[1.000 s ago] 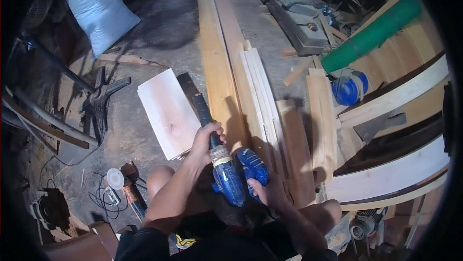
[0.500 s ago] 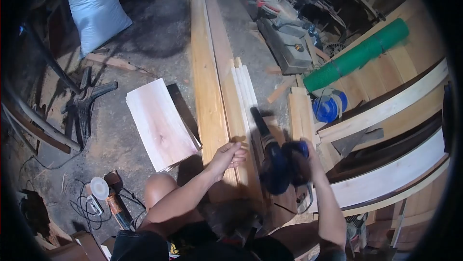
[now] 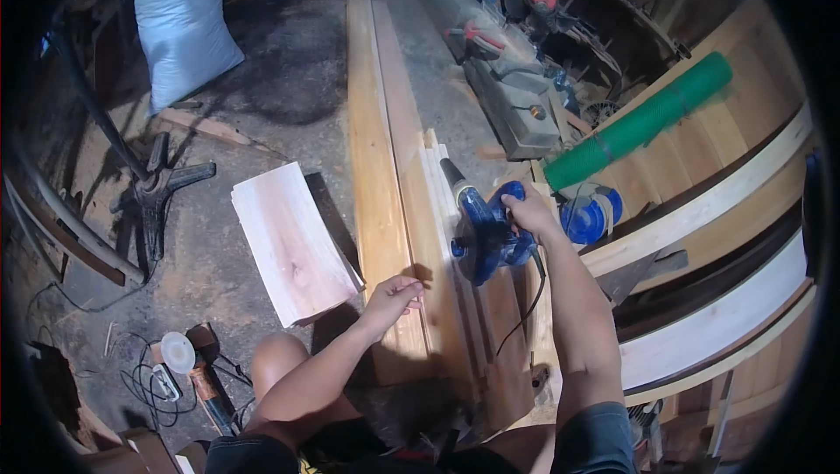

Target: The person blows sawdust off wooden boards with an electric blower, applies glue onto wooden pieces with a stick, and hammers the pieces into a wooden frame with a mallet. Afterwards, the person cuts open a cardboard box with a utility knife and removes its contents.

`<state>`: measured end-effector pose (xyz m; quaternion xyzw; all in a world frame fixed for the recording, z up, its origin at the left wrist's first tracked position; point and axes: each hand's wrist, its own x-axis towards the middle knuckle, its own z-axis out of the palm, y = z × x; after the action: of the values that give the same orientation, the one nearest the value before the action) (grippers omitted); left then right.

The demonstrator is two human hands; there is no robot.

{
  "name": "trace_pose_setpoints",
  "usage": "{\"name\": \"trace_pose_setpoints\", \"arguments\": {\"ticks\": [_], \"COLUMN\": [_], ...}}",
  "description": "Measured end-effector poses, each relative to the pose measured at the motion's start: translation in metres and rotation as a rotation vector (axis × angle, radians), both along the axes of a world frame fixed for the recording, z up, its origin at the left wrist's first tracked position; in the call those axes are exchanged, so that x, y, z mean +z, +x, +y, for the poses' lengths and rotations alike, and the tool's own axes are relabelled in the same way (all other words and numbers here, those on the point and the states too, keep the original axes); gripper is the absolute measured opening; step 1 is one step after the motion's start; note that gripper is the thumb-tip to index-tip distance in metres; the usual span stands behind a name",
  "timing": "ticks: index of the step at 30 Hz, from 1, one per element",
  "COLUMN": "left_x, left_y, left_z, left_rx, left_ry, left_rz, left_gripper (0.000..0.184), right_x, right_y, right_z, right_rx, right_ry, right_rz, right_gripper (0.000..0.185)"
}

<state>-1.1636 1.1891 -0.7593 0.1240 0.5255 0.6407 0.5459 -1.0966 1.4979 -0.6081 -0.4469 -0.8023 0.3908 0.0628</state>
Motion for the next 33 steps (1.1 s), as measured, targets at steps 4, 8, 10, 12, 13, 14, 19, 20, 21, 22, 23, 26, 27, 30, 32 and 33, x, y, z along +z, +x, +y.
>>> {"name": "trace_pose_setpoints", "arguments": {"ticks": [4,8,10,12,13,14,19,20,21,22,23,26,27,30,32,33], "left_x": [-0.004,-0.010,-0.013,-0.018,-0.021,-0.026,-0.039,-0.042,-0.045,-0.050,-0.055,-0.053,-0.048,-0.049,-0.048,-0.047], "left_y": [0.004,0.002,0.000,0.002,0.003,0.005,0.012,0.013,0.014,0.014,0.014,0.018,0.017,0.027,0.034,0.038], "left_z": [0.005,0.008,0.011,0.018,0.022,0.026,0.034,0.035,0.036,0.037,0.037,0.034,0.034,0.032,0.031,0.032], "left_rx": [-0.052,-0.064,-0.067,-0.066,-0.067,-0.081,-0.107,-0.094,-0.082,-0.087,-0.097,-0.174,-0.205,-0.303,-0.395,-0.360], "left_ry": [0.000,0.012,0.025,0.027,0.029,0.045,0.014,0.029,0.044,0.066,0.087,0.068,0.050,0.054,0.017,0.056], "left_rz": [0.018,0.024,0.022,0.002,-0.006,0.008,0.037,0.053,0.069,0.098,0.125,0.227,0.268,0.316,0.396,0.528], "left_gripper": [0.024,0.024,0.023,0.022,0.021,0.019,0.018,0.017,0.017,0.016,0.015,0.014,0.014,0.016,0.019,0.019], "right_x": [0.003,0.036,0.055,0.068,0.076,0.085,0.120,0.129,0.133,0.135,0.137,0.150,0.153,0.157,0.169,0.170], "right_y": [-0.005,0.012,0.031,0.049,0.058,0.065,0.103,0.110,0.118,0.131,0.142,0.167,0.174,0.207,0.204,0.209], "right_z": [0.005,-0.009,-0.021,-0.031,-0.037,-0.045,-0.073,-0.080,-0.084,-0.082,-0.083,-0.099,-0.102,-0.100,-0.113,-0.116], "right_rx": [0.032,0.086,0.136,0.154,0.162,0.164,0.144,0.126,0.106,0.104,0.097,0.090,0.088,0.108,0.110,0.123], "right_ry": [0.023,-0.159,-0.209,-0.205,-0.202,-0.192,-0.181,-0.173,-0.165,-0.193,-0.178,-0.167,-0.216,-0.356,-0.399,-0.408], "right_rz": [-0.047,-0.073,-0.116,-0.197,-0.237,-0.281,-0.432,-0.477,-0.520,-0.539,-0.568,-0.683,-0.711,-0.826,-0.914,-0.961], "right_gripper": [0.053,0.049,0.046,0.047,0.047,0.050,0.055,0.055,0.056,0.058,0.058,0.059,0.060,0.062,0.062,0.062]}}
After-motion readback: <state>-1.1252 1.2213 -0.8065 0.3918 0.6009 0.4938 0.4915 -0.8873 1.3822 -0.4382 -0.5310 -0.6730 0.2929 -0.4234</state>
